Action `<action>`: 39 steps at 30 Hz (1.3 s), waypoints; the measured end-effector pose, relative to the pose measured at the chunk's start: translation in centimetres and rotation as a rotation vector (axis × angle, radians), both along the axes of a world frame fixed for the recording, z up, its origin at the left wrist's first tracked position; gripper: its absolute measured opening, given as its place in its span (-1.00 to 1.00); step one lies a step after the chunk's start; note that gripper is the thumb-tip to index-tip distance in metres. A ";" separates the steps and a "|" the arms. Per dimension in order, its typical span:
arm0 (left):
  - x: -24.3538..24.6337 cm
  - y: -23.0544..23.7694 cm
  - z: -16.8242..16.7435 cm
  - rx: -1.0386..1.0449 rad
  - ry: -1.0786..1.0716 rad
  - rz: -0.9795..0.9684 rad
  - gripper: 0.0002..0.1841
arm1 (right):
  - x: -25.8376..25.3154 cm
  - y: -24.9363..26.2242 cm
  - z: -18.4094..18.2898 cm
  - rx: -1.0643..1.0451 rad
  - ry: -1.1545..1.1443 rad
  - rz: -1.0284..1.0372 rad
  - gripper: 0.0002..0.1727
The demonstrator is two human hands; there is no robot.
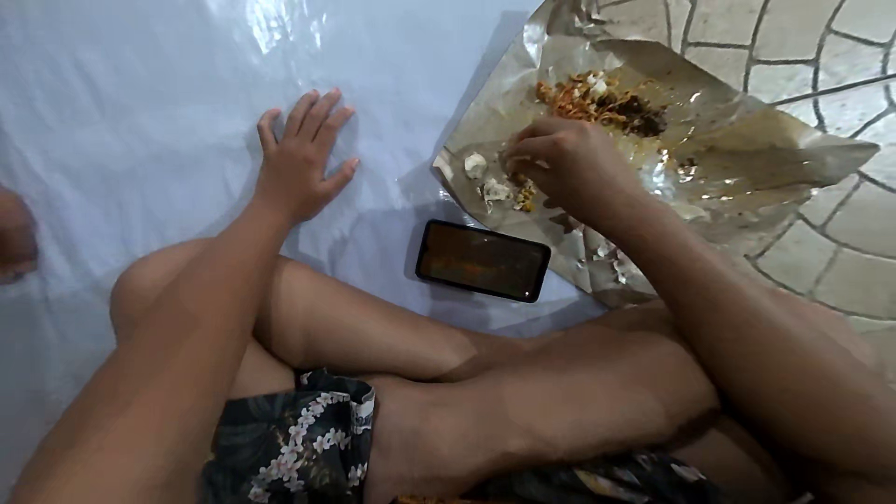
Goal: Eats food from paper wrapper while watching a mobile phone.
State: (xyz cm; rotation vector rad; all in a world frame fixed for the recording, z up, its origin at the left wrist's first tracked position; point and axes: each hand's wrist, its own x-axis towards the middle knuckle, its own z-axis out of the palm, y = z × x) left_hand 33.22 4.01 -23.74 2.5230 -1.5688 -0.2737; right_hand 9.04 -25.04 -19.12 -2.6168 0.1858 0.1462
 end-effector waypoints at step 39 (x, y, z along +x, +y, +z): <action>-0.1 0.0 0.0 0.012 -0.011 0.019 -0.24 | -2.2 -0.9 1.8 -0.151 -0.108 0.091 -0.65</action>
